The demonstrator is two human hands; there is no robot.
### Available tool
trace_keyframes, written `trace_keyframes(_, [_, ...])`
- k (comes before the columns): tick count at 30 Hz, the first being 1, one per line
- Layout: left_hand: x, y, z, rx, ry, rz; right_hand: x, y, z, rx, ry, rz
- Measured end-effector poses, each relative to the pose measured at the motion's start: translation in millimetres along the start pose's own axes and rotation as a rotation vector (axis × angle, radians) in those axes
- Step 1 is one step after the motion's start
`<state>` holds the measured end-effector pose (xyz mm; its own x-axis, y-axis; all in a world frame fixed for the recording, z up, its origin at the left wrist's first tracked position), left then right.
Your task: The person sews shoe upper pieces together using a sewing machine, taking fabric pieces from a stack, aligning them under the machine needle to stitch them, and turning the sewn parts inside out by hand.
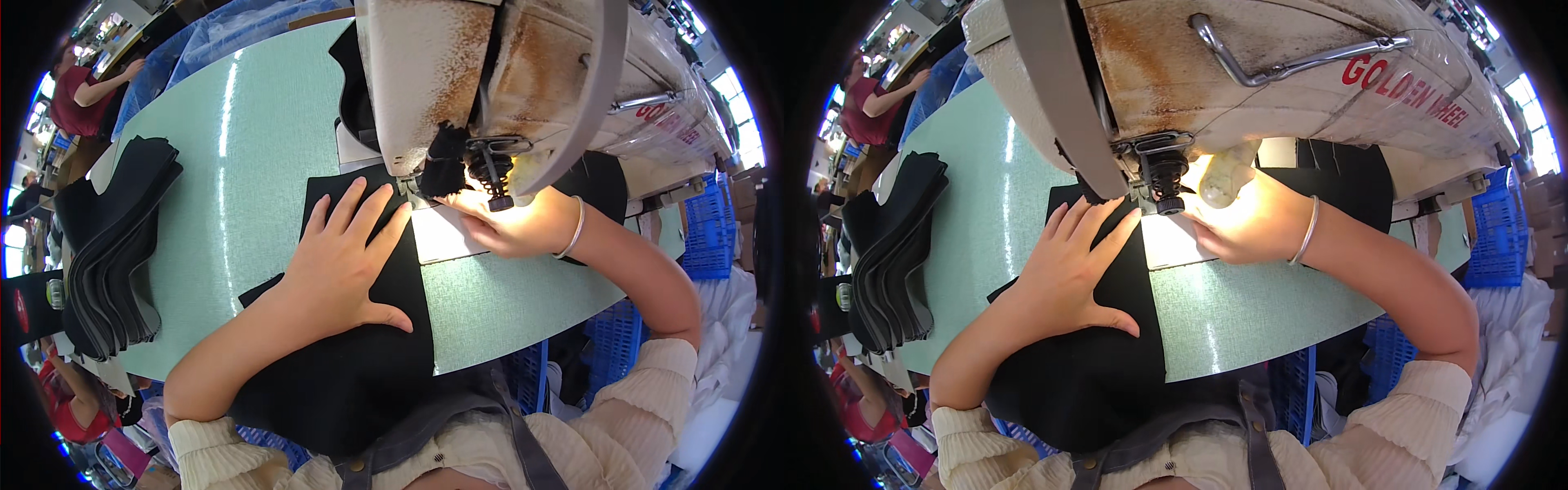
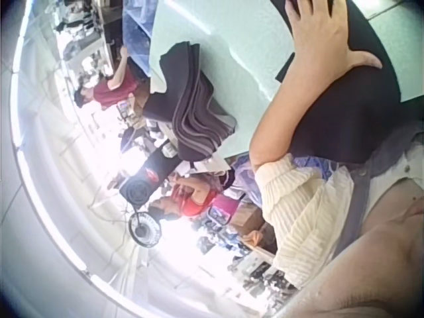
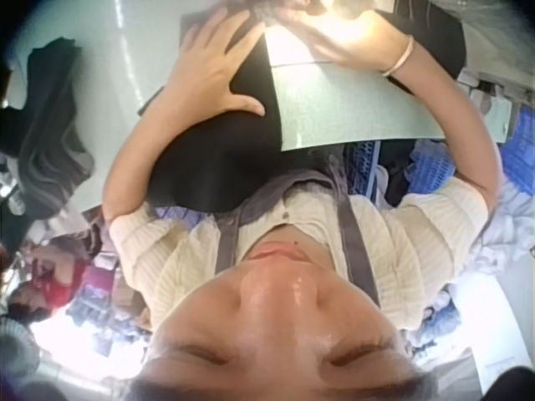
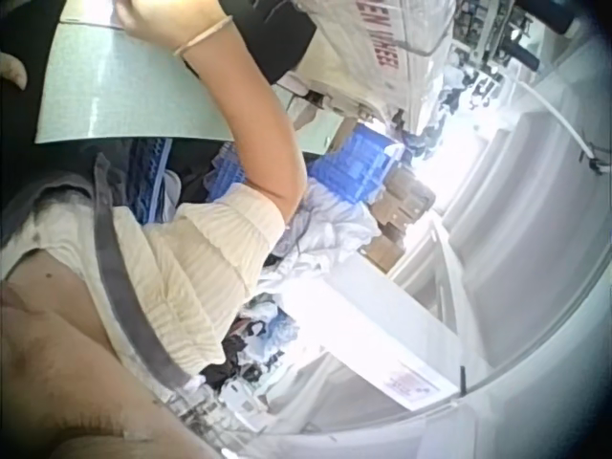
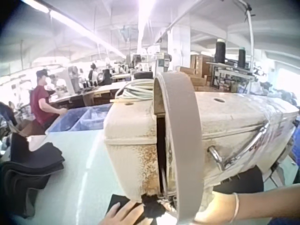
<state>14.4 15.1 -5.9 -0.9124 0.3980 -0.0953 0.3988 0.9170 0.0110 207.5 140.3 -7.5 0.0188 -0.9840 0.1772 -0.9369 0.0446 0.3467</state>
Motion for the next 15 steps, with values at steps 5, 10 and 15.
trace_keyframes(5, [-2, 2, 1, -0.047, 0.007, -0.001, 1, -4, 3, -0.007, 0.091, 0.108])
trace_keyframes(10, [-3, 3, 0, -0.03, -0.014, -0.015, 7, 2, 3, -0.162, 0.115, 0.09])
trace_keyframes(15, [-3, 4, -1, -0.022, -0.023, -0.022, 18, 1, 10, -0.077, 0.148, 0.19])
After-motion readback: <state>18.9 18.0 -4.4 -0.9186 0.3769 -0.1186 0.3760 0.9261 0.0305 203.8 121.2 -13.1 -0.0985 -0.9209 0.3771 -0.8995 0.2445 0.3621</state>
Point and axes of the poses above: each hand's wrist, its own y-axis towards the middle knuckle, its own z-axis out of the palm, x = y × z, the point moved 3 cm from there along y, towards the middle knuckle, and after that the axes turned 7 degrees about y, right-handed, at the moved point
